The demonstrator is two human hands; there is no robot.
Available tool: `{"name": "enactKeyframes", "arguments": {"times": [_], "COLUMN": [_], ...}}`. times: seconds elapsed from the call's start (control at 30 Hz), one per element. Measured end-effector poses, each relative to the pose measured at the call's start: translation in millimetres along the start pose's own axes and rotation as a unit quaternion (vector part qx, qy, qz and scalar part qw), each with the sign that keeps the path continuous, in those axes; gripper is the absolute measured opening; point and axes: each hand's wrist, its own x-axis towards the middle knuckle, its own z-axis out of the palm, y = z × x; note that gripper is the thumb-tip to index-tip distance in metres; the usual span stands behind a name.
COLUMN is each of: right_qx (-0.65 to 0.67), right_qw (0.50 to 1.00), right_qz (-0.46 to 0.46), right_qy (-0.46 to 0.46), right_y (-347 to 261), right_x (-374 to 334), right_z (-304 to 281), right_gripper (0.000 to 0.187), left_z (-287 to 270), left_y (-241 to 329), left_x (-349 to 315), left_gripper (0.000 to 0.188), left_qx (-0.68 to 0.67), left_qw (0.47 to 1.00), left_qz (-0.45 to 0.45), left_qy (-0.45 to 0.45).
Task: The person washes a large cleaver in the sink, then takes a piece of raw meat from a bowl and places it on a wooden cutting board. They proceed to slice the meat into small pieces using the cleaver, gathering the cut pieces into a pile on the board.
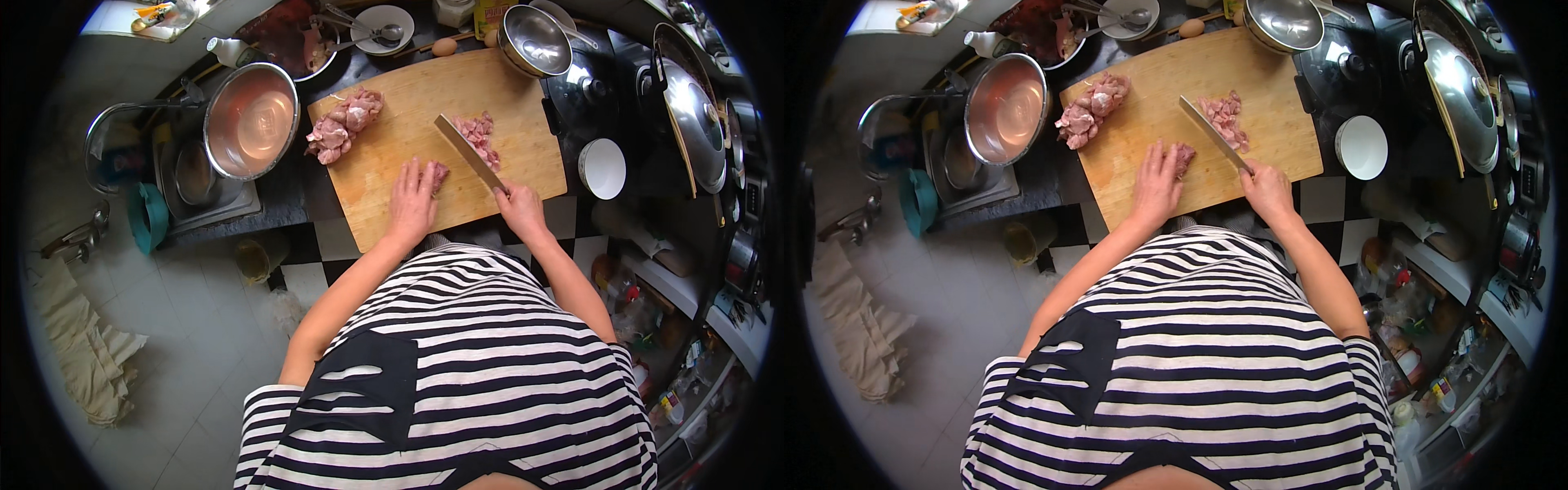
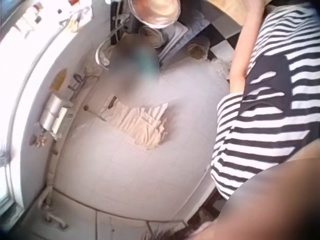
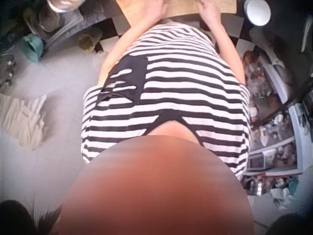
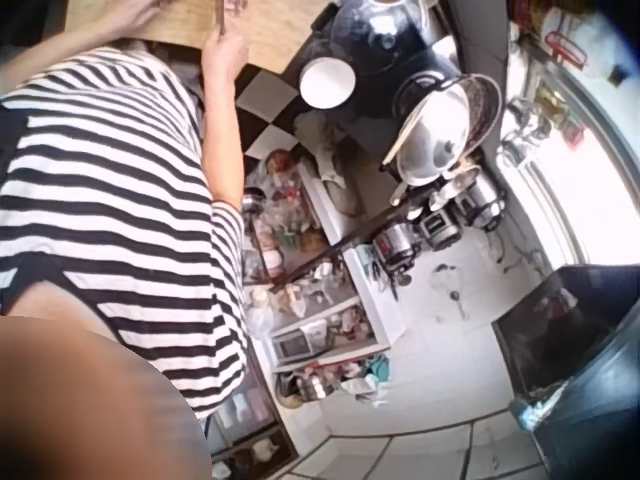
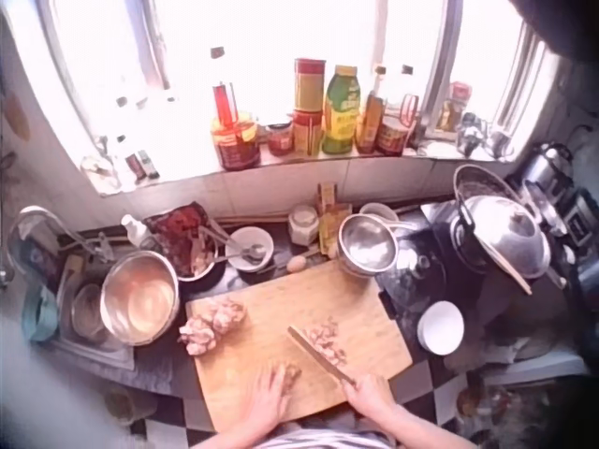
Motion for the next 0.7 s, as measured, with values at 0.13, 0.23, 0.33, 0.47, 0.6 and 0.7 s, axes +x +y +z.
{"name": "enactKeyframes", "arguments": {"times": [0.13, 0.23, 0.33, 0.47, 0.6, 0.7], "right_qx": [-0.029, -0.069, -0.123, -0.173, -0.174, -0.179], "right_qw": [0.998, 0.99, 0.985, 0.976, 0.976, 0.975], "right_qz": [-0.053, -0.117, -0.124, -0.122, -0.116, -0.119], "right_qy": [0.03, 0.03, -0.016, -0.057, -0.056, -0.048], "right_y": [1.3, -12.0, -21.7, -23.0, -22.7, -19.4], "right_x": [-7.5, -13.6, -17.4, -22.1, -29.5, -29.9], "right_z": [-6.4, -6.9, -7.4, -13.5, -21.6, -21.0], "right_gripper": [0.017, 0.02, 0.022, 0.022, 0.022, 0.02], "left_z": [-23.6, -14.9, -1.2, 7.7, 4.4, 1.9], "left_y": [-7.4, -8.1, -8.3, -10.9, -6.1, -3.8], "left_x": [6.8, 17.6, 21.1, 19.3, 24.4, 28.5], "left_gripper": [0.049, 0.037, 0.027, 0.027, 0.028, 0.029], "left_qx": [-0.057, -0.044, -0.01, -0.002, -0.01, -0.027], "left_qw": [0.997, 0.989, 0.984, 0.987, 0.987, 0.988], "left_qz": [0.056, 0.142, 0.17, 0.16, 0.158, 0.15], "left_qy": [-0.018, -0.006, 0.046, 0.029, 0.032, 0.036]}}
